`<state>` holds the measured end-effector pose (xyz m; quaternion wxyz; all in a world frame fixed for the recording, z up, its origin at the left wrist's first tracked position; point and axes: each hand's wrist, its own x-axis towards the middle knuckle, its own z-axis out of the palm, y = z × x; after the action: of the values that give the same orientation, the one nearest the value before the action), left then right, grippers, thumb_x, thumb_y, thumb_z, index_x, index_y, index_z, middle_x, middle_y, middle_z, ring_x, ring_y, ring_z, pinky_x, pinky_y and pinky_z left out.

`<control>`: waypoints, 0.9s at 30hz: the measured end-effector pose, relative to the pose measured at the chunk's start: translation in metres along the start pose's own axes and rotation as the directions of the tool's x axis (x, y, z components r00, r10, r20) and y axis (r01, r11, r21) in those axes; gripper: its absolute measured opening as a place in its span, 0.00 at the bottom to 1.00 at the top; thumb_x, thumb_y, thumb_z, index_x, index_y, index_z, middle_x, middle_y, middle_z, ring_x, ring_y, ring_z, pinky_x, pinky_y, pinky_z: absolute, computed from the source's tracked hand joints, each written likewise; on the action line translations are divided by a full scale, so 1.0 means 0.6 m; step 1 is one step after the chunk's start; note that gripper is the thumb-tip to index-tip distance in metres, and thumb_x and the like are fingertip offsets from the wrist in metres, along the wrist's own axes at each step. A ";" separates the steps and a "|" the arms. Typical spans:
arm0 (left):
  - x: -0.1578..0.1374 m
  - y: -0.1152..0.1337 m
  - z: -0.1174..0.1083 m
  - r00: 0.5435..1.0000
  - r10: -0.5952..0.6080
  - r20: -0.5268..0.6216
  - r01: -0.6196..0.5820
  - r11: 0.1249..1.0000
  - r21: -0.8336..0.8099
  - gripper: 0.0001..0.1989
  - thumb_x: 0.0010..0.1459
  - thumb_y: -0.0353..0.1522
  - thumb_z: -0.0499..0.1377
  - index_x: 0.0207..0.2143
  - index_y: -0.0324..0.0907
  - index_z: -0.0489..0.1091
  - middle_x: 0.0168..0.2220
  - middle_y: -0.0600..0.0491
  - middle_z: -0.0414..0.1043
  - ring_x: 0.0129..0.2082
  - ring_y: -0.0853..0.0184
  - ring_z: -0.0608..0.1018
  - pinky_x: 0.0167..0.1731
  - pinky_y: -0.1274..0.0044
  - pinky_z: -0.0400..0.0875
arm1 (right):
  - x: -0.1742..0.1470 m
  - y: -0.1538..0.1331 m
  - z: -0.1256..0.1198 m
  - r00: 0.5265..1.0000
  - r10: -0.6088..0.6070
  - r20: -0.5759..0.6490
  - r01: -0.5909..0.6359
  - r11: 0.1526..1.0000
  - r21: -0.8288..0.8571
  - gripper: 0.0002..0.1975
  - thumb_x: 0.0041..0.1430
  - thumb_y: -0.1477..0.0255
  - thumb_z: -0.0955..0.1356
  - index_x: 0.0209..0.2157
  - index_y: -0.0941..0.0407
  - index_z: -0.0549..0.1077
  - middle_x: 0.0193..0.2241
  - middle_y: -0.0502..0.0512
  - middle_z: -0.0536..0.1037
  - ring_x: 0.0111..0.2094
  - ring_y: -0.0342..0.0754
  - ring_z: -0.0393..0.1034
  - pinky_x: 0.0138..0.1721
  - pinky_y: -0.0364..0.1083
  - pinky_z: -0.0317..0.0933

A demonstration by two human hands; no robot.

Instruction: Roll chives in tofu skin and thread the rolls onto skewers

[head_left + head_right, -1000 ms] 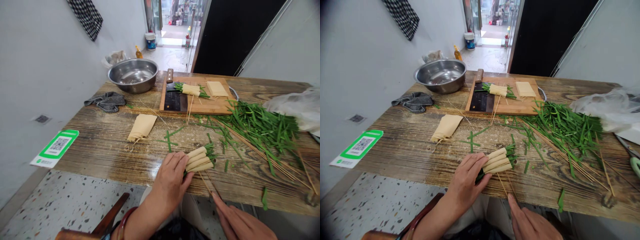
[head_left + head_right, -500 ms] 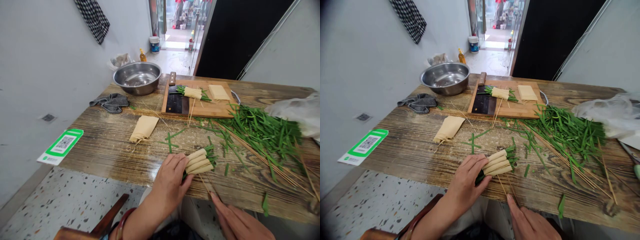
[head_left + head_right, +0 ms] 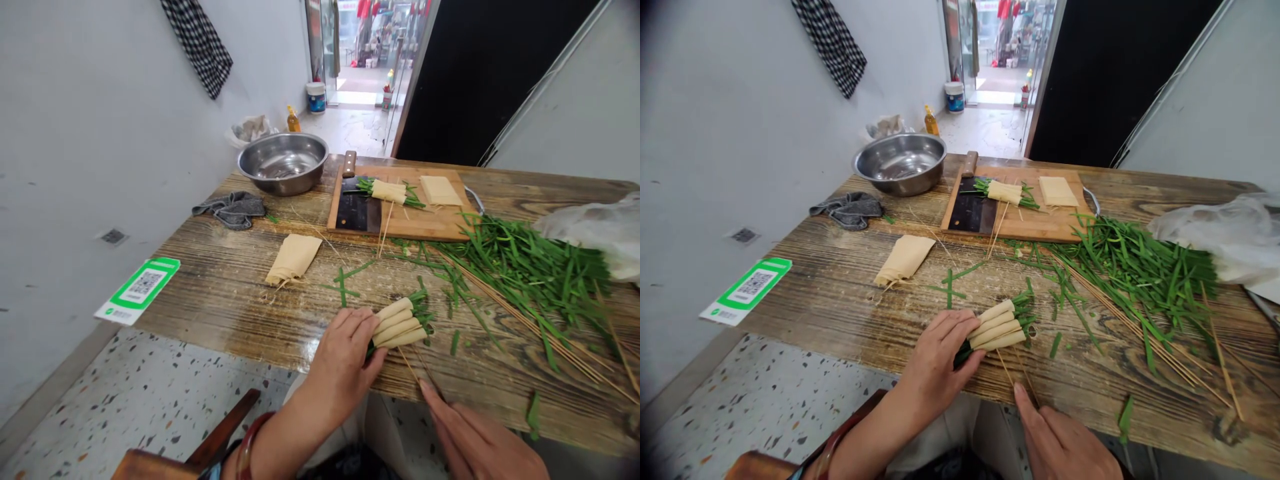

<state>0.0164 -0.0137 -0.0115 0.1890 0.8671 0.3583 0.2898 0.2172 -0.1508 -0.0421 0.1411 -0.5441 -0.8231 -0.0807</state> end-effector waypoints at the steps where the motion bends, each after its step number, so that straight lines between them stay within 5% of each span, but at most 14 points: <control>1: 0.000 0.000 0.000 1.000 -0.001 0.000 0.001 1.000 -0.002 0.17 0.52 0.25 0.61 0.45 0.38 0.66 0.45 0.46 0.72 0.47 0.60 0.72 0.49 0.65 0.71 | 0.001 0.000 0.000 1.000 0.000 0.001 0.000 1.000 0.002 0.18 0.65 0.73 0.60 0.53 0.58 0.72 0.32 0.54 0.81 0.24 0.40 0.74 0.28 0.36 0.66; 10: -0.003 -0.003 0.003 0.999 0.022 -0.028 -0.022 1.000 -0.002 0.18 0.52 0.25 0.61 0.47 0.38 0.65 0.46 0.45 0.72 0.47 0.60 0.73 0.49 0.65 0.70 | 0.001 0.012 -0.004 0.999 -0.045 0.024 0.046 0.998 -0.045 0.18 0.65 0.72 0.60 0.53 0.58 0.71 0.35 0.53 0.81 0.25 0.40 0.75 0.25 0.36 0.66; 22: -0.003 -0.003 0.005 0.999 0.022 -0.043 -0.023 1.000 -0.020 0.18 0.53 0.25 0.60 0.47 0.39 0.65 0.46 0.46 0.72 0.47 0.60 0.73 0.49 0.64 0.70 | 0.030 -0.005 -0.010 0.999 0.050 -0.012 -0.050 0.998 -0.025 0.18 0.65 0.72 0.59 0.51 0.56 0.73 0.30 0.53 0.81 0.24 0.40 0.74 0.24 0.36 0.65; 27: -0.001 -0.002 0.002 1.000 0.019 -0.024 -0.020 0.999 -0.025 0.18 0.52 0.25 0.60 0.46 0.39 0.65 0.45 0.46 0.72 0.46 0.60 0.72 0.49 0.65 0.71 | 0.041 -0.001 -0.009 0.999 -0.020 0.033 0.021 0.999 -0.045 0.20 0.66 0.73 0.57 0.53 0.57 0.71 0.33 0.55 0.81 0.24 0.41 0.74 0.27 0.36 0.66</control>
<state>0.0164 -0.0136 -0.0135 0.1927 0.8646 0.3485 0.3065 0.2083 -0.1310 -0.0290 0.1145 -0.5398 -0.8289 -0.0918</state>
